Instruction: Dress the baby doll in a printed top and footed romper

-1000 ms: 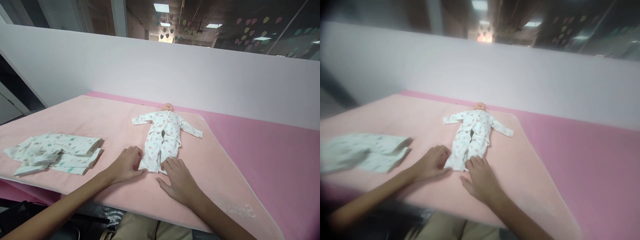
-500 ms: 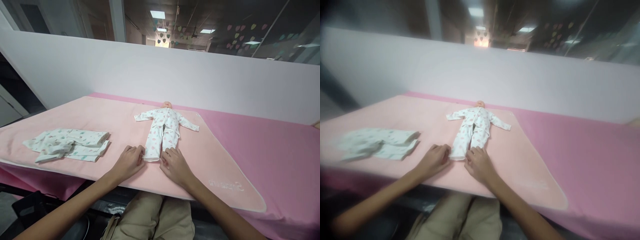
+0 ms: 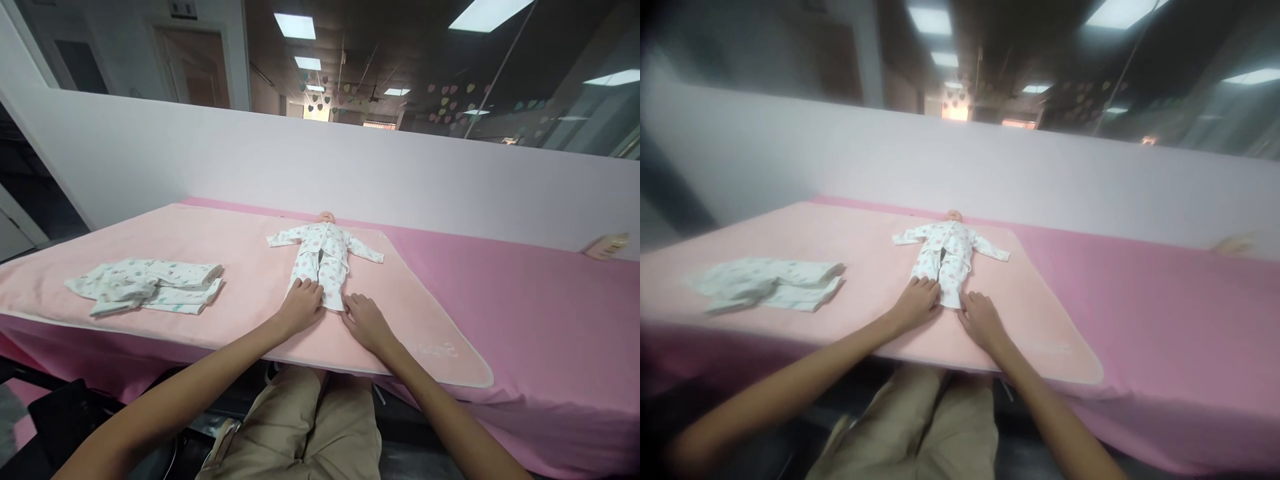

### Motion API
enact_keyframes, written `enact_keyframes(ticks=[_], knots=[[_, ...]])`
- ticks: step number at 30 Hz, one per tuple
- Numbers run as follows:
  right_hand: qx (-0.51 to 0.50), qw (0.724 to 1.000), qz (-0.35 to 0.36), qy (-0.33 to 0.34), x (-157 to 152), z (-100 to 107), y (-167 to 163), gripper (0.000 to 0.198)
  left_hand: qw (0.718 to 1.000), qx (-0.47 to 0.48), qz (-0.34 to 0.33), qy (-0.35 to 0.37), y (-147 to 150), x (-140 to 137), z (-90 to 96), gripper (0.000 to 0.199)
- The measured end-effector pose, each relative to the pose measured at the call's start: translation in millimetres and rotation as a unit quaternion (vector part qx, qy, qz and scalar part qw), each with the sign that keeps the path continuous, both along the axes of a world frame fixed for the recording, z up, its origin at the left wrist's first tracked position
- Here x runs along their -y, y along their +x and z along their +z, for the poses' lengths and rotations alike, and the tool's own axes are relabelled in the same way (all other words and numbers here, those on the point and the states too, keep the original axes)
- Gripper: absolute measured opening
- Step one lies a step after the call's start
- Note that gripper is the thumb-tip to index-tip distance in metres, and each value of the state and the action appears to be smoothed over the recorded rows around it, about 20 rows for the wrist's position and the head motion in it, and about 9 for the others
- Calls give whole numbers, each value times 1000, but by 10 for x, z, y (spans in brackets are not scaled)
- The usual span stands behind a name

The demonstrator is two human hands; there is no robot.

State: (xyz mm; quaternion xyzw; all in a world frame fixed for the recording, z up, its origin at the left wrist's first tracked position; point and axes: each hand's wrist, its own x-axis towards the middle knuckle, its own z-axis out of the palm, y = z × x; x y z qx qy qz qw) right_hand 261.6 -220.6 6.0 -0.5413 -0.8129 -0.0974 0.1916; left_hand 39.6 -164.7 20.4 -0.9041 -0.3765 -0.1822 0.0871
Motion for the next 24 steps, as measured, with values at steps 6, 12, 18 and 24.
enact_keyframes(ticks=[6,12,18,24], knots=[[-53,999,8,-2,48,182,7,17,999,22,-36,5,-11,-1,20,5],[-17,988,101,-117,132,423,141,24,995,9,-89,-44,-244,71,137,6],[-122,989,23,-80,-450,589,227,25,987,143,-21,-71,-425,-651,290,19],[-92,996,-9,11,-1585,586,-105,22,984,166,53,-46,12,-1564,242,29]])
